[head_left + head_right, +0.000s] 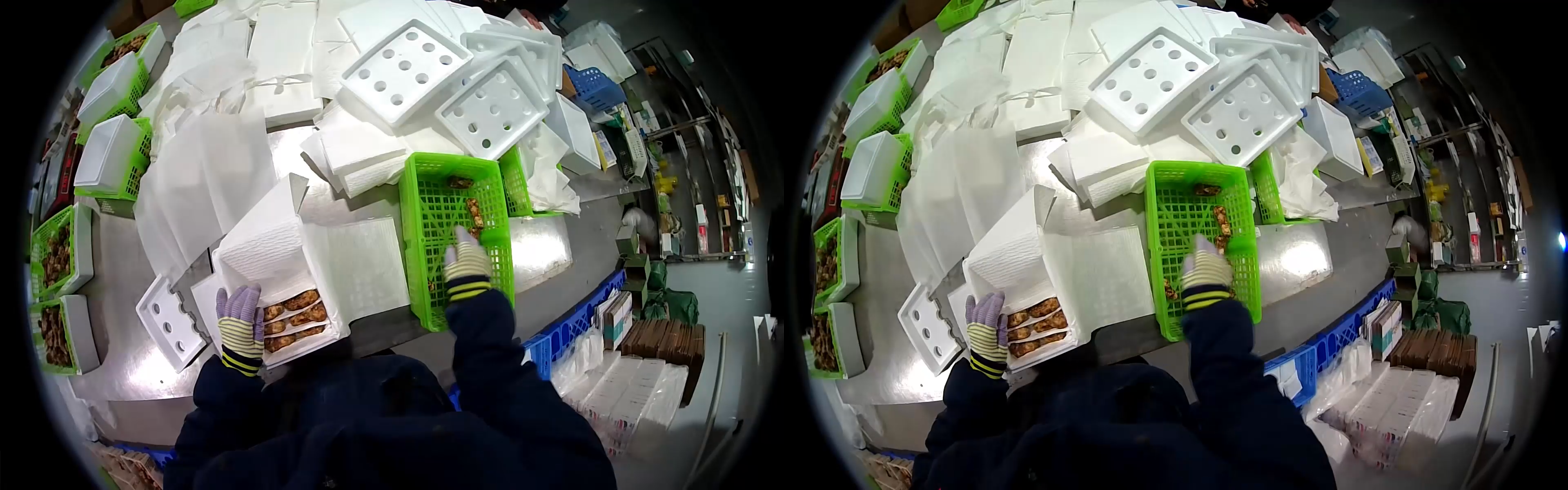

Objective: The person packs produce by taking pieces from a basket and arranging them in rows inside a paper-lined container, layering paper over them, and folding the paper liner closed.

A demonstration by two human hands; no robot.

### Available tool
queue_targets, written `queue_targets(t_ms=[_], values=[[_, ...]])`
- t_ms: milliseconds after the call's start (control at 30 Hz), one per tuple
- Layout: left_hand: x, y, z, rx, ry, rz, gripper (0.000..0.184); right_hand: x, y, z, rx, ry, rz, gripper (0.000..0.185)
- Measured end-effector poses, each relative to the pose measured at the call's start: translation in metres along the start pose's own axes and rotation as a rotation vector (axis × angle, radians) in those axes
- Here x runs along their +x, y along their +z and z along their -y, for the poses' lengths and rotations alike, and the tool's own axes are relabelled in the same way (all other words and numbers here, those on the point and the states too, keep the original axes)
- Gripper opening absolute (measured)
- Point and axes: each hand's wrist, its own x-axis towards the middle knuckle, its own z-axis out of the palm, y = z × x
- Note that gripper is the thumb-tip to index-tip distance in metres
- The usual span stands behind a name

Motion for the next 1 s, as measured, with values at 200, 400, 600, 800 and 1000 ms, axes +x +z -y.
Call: queue_targets(t_ms=[200,400,600,800,1000], values=[[-0.001,0.004,0.001,-0.076,0.005,-0.171,0.039,0.081,0.049,-0.077,0.905,0.793,-0.091,0.048],[-0.009,-0.005,-0.004,-0.148,-0.168,-0.357,0.041,0.029,0.019,-0.017,0.493,-0.082,-0.180,0.043],[0.000,-0.010,-0.007,-0.138,-0.200,-0.428,0.044,-0.077,0.023,0.177,0.239,-1.137,0.326,0.037],[0.009,-0.011,0.001,-0.017,-0.047,-0.302,0.037,-0.080,0.095,0.226,-0.138,-1.198,0.510,0.035],[0.013,-0.006,-0.001,0.092,-0.053,0.150,0.040,-0.074,0.044,0.166,0.361,-1.255,0.234,0.030]])
